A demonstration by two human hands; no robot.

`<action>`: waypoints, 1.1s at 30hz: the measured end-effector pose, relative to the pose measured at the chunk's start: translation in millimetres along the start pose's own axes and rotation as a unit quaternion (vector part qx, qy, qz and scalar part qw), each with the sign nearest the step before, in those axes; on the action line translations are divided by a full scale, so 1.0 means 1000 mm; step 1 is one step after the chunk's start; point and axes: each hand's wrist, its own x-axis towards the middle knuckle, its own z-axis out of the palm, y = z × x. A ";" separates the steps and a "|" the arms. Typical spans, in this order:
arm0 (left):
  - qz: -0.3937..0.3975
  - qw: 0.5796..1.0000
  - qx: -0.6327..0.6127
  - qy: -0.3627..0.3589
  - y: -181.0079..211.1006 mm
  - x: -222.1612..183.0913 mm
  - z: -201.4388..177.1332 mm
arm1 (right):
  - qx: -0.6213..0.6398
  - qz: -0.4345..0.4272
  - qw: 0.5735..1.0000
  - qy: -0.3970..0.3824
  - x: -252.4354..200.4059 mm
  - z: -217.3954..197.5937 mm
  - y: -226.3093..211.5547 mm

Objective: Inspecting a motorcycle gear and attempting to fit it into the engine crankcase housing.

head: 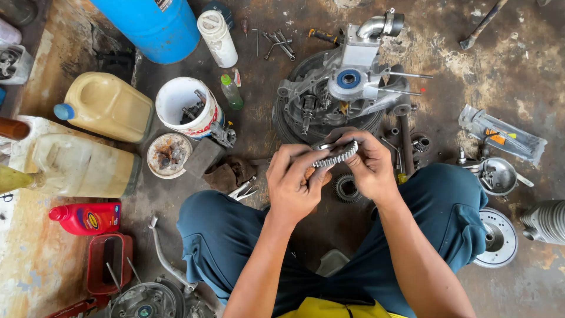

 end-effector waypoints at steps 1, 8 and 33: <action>-0.001 1.000 -0.001 -0.002 -0.003 -0.003 0.000 | 0.000 0.001 1.000 0.002 0.000 0.000 -0.001; -0.047 0.999 0.015 0.000 -0.024 -0.020 -0.001 | -0.136 0.073 0.985 -0.081 0.008 -0.033 -0.056; -0.182 0.920 0.213 -0.274 -0.085 -0.079 0.058 | -0.422 0.370 0.809 -0.173 -0.065 -0.243 0.144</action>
